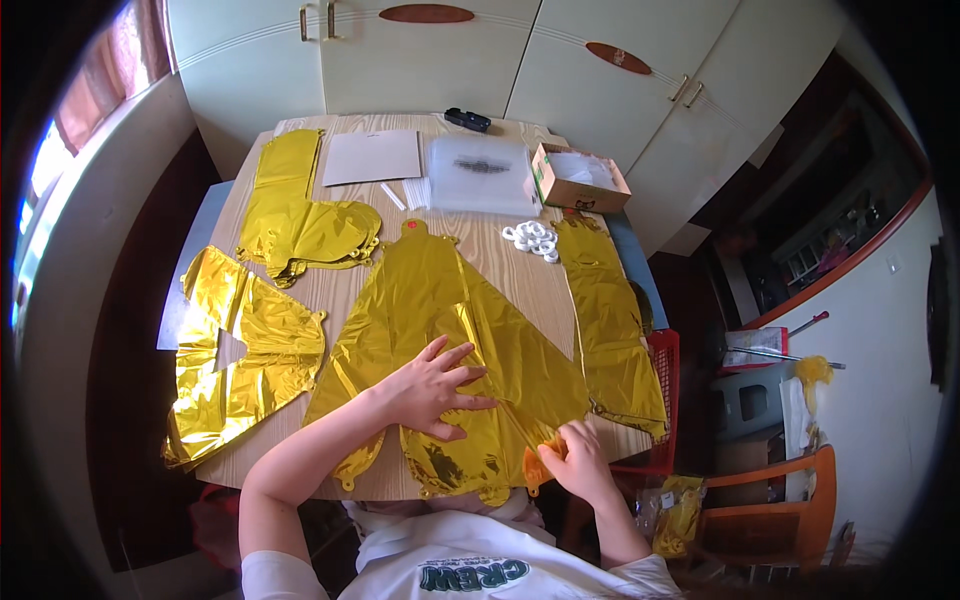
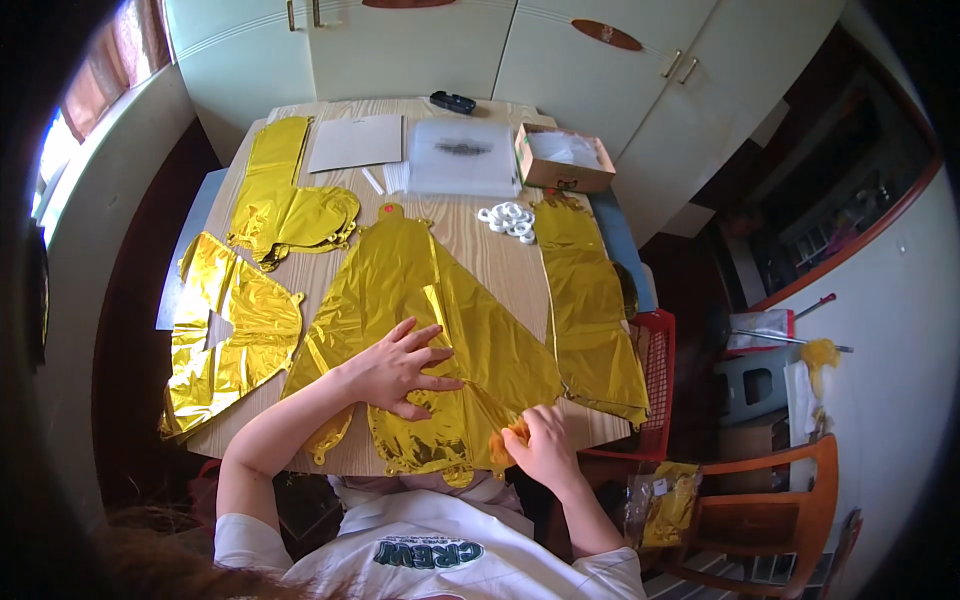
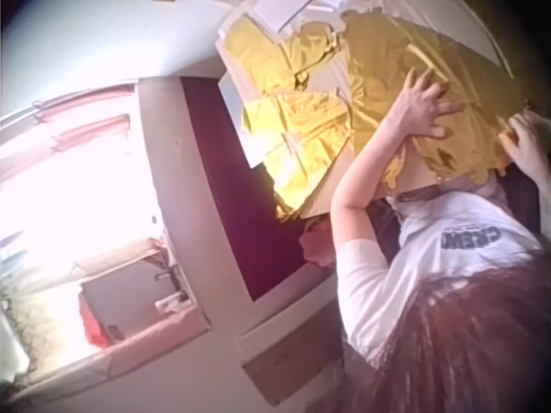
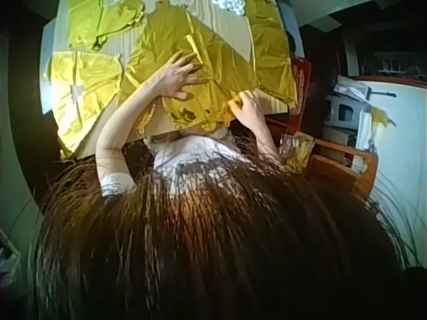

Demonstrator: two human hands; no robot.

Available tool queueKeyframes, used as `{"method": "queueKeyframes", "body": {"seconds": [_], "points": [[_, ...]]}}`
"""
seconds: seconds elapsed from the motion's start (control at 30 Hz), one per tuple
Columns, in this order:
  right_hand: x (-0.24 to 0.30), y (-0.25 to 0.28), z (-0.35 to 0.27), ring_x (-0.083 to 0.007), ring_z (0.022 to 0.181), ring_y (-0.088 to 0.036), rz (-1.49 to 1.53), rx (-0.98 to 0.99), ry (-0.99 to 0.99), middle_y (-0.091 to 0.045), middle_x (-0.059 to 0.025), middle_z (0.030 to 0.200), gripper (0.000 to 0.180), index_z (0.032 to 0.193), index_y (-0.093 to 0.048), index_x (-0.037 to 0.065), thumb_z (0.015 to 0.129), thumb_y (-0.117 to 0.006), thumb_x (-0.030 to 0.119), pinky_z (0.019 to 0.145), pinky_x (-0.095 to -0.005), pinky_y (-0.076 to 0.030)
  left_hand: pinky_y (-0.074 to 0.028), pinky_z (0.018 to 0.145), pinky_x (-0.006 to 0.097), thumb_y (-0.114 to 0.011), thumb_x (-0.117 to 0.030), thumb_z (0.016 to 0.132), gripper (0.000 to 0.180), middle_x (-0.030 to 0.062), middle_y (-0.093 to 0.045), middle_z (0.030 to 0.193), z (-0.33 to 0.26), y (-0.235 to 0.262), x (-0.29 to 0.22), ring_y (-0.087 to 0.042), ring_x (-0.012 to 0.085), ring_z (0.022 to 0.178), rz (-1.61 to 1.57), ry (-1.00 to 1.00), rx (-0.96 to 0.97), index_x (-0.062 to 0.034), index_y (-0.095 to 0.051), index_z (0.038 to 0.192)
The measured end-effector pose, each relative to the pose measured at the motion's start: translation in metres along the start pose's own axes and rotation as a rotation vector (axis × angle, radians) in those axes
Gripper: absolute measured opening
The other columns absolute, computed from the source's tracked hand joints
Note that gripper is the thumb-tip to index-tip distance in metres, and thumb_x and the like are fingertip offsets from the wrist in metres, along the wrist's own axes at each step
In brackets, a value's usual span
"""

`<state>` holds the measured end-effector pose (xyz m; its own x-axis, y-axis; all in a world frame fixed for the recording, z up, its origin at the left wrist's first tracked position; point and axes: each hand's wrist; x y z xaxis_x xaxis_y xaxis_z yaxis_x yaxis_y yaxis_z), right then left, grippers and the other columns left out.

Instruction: Folding and smoothing out large gold foil pieces on a table.

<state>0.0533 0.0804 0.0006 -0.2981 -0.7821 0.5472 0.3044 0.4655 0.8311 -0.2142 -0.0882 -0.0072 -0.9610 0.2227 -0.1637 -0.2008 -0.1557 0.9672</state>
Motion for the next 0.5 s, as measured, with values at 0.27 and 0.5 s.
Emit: {"method": "queueKeyframes", "body": {"seconds": [0.27,0.5], "points": [[0.074,-0.021,0.0,-0.0265,0.065,-0.067,0.224,-0.005,0.125,-0.065,-0.0097,0.071,0.017,0.085,-0.059,0.006,0.086,-0.071,0.019,0.056,-0.0374,-0.052,-0.024,0.112,0.065,-0.06,-0.063,0.08,0.064,0.0095,-0.049,0.14,0.0,-0.001,0.0,-0.035,0.0401,0.138,-0.007,-0.005,-0.009,-0.0339,-0.053,0.136],[0.09,-0.054,0.008,-0.0231,0.065,-0.062,0.01,-0.101,0.328,-0.061,-0.0047,0.07,0.014,0.08,-0.061,0.011,0.082,-0.073,0.017,0.058,-0.0364,-0.05,-0.024,0.113,0.062,-0.061,-0.061,0.081,0.066,0.0083,-0.049,0.14,-0.001,-0.003,0.006,-0.035,0.0381,0.138,0.001,-0.013,0.022,-0.0194,-0.051,0.131]]}}
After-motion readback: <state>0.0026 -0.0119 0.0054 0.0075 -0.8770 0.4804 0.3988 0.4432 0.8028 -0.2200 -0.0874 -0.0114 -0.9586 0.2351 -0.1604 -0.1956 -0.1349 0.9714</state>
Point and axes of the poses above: each hand's wrist, its own z-axis towards the middle knuckle, its own y-axis out of the back of the hand, x = y × z
